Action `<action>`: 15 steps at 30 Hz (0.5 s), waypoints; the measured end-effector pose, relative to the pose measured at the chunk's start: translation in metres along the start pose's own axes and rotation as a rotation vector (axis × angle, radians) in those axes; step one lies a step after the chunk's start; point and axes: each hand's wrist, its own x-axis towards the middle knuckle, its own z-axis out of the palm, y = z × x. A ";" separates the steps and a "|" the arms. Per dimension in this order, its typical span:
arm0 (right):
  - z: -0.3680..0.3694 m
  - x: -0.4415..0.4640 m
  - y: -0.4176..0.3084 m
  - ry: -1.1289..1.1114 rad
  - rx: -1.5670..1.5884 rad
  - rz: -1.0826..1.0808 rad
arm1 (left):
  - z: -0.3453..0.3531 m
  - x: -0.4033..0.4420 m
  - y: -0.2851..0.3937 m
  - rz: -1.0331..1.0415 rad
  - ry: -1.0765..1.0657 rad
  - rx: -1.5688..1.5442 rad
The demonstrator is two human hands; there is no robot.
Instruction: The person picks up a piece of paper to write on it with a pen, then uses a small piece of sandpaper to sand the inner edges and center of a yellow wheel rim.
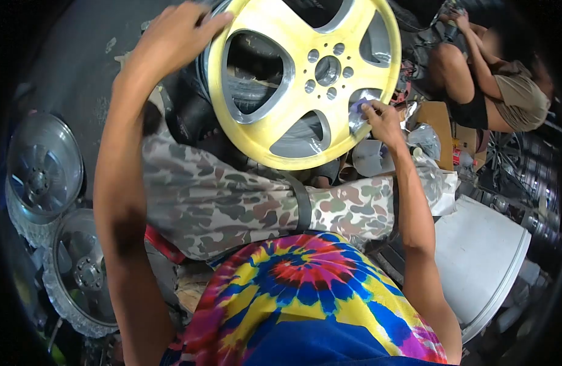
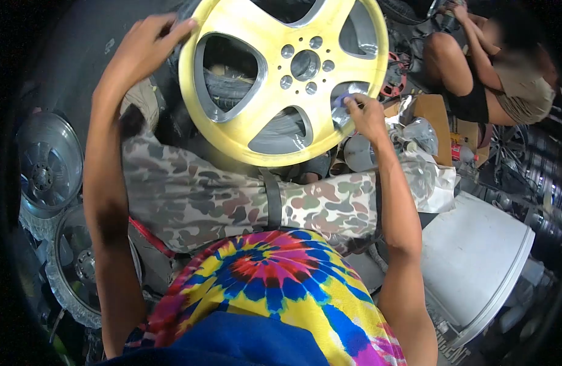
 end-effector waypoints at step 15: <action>0.037 -0.044 -0.001 -0.040 0.032 0.086 | 0.043 -0.028 0.007 -0.295 -0.266 -0.390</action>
